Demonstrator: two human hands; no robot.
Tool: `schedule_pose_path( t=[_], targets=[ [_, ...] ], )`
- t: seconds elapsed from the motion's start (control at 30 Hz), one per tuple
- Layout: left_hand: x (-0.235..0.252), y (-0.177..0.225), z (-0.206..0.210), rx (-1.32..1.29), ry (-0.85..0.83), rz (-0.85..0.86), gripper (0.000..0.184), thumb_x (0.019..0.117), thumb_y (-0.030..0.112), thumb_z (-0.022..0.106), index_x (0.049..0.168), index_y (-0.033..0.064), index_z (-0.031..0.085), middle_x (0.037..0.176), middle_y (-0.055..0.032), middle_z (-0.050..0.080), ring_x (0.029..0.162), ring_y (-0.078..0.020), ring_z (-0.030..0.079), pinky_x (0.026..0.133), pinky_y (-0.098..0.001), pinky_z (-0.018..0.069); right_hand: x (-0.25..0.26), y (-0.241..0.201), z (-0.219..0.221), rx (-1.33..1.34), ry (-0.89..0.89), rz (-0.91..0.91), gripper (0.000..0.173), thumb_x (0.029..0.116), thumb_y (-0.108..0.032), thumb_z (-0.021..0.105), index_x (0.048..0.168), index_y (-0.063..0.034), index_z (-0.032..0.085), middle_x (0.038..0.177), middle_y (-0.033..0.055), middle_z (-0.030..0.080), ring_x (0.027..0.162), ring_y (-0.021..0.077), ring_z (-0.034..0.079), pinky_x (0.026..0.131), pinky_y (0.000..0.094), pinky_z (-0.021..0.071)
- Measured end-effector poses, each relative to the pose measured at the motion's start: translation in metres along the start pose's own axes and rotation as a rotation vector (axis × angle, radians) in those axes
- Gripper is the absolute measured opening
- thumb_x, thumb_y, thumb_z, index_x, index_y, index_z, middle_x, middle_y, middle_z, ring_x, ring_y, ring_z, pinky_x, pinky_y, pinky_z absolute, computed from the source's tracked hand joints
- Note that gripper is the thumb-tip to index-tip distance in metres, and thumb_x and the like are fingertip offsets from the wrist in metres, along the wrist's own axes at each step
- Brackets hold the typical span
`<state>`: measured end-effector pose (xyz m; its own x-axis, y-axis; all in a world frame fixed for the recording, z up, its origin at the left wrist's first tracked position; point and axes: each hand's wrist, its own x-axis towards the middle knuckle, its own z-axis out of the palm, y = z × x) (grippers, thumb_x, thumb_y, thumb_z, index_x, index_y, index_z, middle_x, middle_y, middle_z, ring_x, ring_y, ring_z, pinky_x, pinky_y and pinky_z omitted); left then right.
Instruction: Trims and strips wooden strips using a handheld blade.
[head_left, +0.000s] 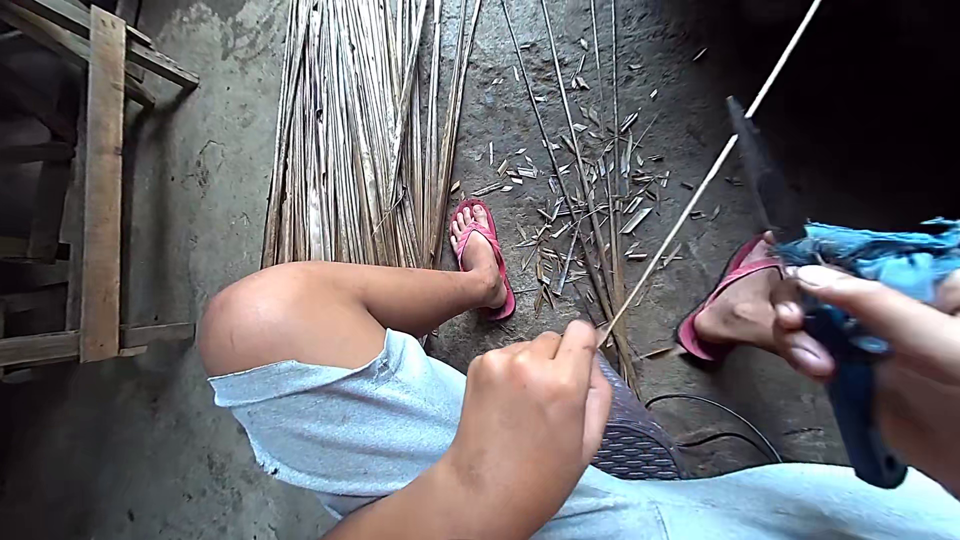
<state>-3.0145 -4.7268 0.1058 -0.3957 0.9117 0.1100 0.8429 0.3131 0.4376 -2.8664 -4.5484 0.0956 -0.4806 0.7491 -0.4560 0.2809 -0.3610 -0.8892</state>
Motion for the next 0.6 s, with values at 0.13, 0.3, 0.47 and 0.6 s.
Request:
schedule_pose_path(
  t=[0.13,0.3,0.47,0.6],
  targets=[
    [0.0,0.005,0.002,-0.065,-0.129,-0.117,0.023,0.1004,0.015,0.048,0.103,-0.0018,0.064,0.055,-0.0012,0.051,0.044,-0.0135,0.053,0.042,-0.0262,0.0417,-0.019,-0.008,0.017,0.137,-0.249,0.181,0.022,0.1004,-0.004,0.038,0.115,-0.0069,0.054,0.069,-0.0082,0.063,0.047,-0.0011,0.055,0.042,0.0122,0.0474],
    [-0.002,0.004,0.002,-0.238,-0.187,-0.051,0.023,0.094,0.011,0.047,0.094,-0.0001,0.067,0.06,-0.0027,0.056,0.051,-0.0135,0.056,0.048,-0.0275,0.0435,-0.026,-0.002,0.036,0.334,-0.404,0.349,0.022,0.0984,-0.003,0.037,0.106,-0.0079,0.057,0.065,-0.0057,0.062,0.043,-0.0014,0.053,0.04,0.0118,0.0453],
    [-0.001,0.001,-0.005,-0.438,-0.359,-0.122,0.028,0.1041,0.014,0.041,0.104,0.0009,0.066,0.062,-0.0007,0.063,0.052,-0.0094,0.06,0.05,-0.0251,0.0482,-0.014,-0.005,0.028,0.412,-0.251,0.328,0.027,0.102,-0.005,0.03,0.095,-0.0094,0.056,0.063,-0.0023,0.062,0.042,-0.0003,0.053,0.039,0.0121,0.0447],
    [0.002,0.002,-0.003,-0.371,-0.262,-0.141,0.026,0.1022,0.012,0.044,0.097,0.0025,0.067,0.059,0.0006,0.061,0.05,-0.0084,0.059,0.049,-0.0234,0.0463,-0.024,-0.01,0.022,0.235,-0.355,0.284,0.022,0.1,-0.003,0.037,0.109,-0.0082,0.056,0.068,-0.007,0.063,0.045,-0.0013,0.054,0.041,0.0122,0.0472]
  ],
)
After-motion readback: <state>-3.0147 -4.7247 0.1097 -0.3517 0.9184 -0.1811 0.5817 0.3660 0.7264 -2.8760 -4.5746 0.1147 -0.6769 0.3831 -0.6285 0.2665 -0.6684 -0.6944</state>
